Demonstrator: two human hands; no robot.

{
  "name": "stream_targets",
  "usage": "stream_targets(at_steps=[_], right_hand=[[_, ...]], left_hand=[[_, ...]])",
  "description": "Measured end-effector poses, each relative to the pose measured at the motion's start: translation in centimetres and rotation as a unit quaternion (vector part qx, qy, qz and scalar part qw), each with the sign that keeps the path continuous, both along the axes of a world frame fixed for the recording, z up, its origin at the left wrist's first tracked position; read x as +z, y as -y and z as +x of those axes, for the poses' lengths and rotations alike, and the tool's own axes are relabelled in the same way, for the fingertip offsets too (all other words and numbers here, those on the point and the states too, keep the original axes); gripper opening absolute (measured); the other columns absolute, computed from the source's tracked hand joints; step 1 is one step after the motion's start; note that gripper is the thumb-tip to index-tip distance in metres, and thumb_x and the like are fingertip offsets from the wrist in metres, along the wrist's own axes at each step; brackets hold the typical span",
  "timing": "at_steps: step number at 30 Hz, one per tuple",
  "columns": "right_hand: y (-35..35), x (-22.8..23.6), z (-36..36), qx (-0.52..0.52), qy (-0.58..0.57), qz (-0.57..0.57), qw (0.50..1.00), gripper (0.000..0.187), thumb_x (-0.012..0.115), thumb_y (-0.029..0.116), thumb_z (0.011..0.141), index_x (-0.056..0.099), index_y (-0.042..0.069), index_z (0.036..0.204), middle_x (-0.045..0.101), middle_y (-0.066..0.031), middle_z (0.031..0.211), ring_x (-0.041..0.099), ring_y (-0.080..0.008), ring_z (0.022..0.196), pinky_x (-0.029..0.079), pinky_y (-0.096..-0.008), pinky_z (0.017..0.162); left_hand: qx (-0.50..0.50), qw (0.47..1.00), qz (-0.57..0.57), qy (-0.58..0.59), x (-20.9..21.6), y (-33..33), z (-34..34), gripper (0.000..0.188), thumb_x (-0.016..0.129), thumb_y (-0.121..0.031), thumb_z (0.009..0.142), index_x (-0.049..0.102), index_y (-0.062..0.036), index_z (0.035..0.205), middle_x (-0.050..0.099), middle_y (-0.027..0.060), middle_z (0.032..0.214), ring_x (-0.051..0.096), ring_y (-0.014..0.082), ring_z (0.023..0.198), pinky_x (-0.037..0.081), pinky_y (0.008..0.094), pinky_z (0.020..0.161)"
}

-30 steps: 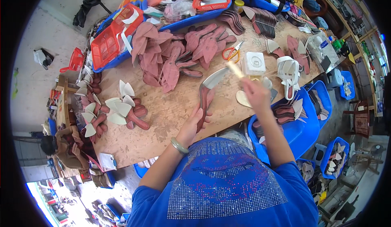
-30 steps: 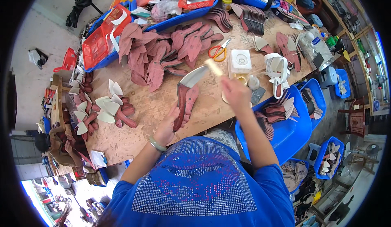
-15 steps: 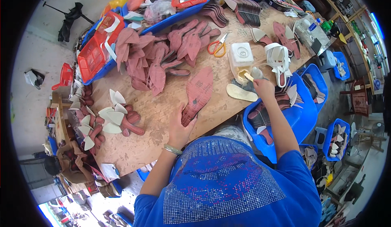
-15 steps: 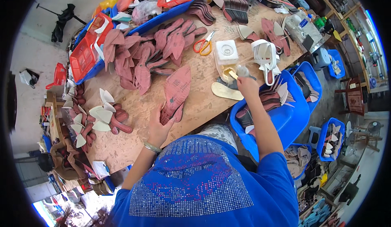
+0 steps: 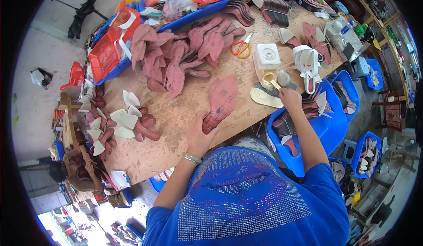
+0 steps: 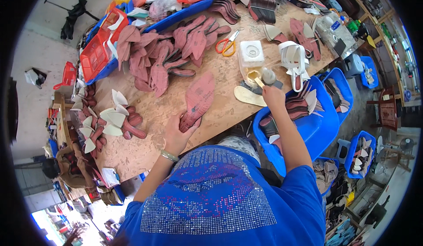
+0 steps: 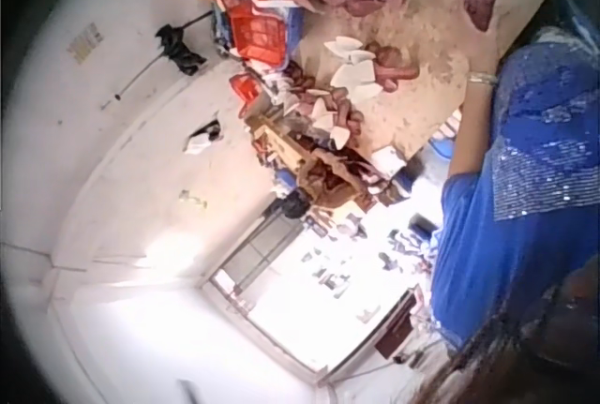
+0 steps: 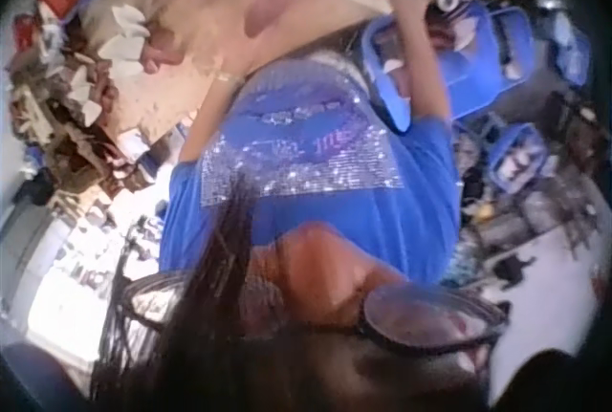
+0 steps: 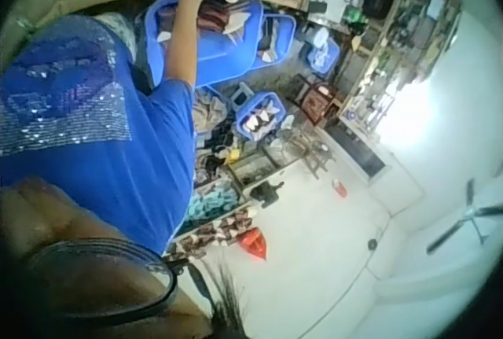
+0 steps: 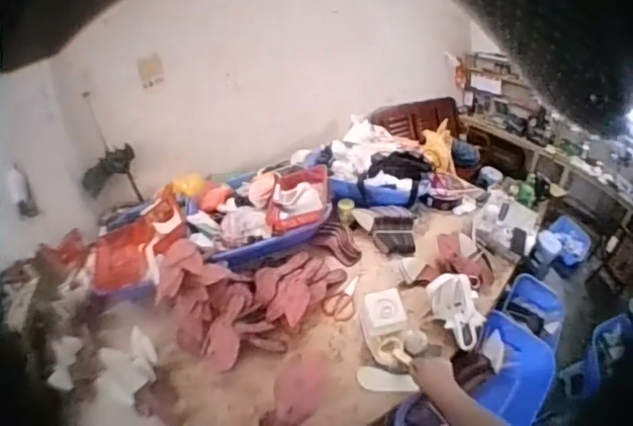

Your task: The person applies adhesive to the sole of a slipper using a brush and then presses a white insole onto it. They repeat this process for multiple slippers, picking them from a pile and placing the finished units on the table.

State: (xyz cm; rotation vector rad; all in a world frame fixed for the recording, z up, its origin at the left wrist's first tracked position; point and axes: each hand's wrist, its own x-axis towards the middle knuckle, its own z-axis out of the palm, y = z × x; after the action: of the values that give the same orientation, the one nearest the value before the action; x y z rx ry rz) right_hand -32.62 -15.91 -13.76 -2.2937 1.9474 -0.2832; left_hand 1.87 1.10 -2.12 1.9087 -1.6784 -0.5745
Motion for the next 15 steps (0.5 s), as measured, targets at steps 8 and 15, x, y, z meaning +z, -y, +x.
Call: stream_targets(at_steps=[8, 15], right_hand=[[-6.8, 10.0, 5.1, -0.005, 0.454, 0.155, 0.877, 0.018, 0.071, 0.016, 0.081, 0.074, 0.007, 0.097, 0.071, -0.0115, 0.081, 0.066, -0.0223, 0.069, 0.052, -0.0304, 0.064], [-6.6, 13.6, 7.3, 0.170, 0.369, 0.058, 0.912, 0.014, 0.073, 0.010, 0.080, 0.074, 0.006, 0.093, 0.070, -0.0106, 0.080, 0.066, -0.0205, 0.067, 0.051, -0.0287, 0.064]], left_hand=[[0.052, 0.997, 0.009, -0.049, 0.2, 0.6, -0.1, 0.056, 0.079, -0.029, 0.073, 0.060, -0.0052, 0.120, 0.061, 0.0128, 0.098, 0.061, 0.0270, 0.091, 0.049, 0.0353, 0.081], [0.014, 0.999, -0.030, -0.040, 0.2, 0.6, 0.7, 0.054, 0.077, -0.029, 0.074, 0.060, -0.0088, 0.122, 0.059, 0.0124, 0.096, 0.058, 0.0302, 0.090, 0.047, 0.0382, 0.081]])
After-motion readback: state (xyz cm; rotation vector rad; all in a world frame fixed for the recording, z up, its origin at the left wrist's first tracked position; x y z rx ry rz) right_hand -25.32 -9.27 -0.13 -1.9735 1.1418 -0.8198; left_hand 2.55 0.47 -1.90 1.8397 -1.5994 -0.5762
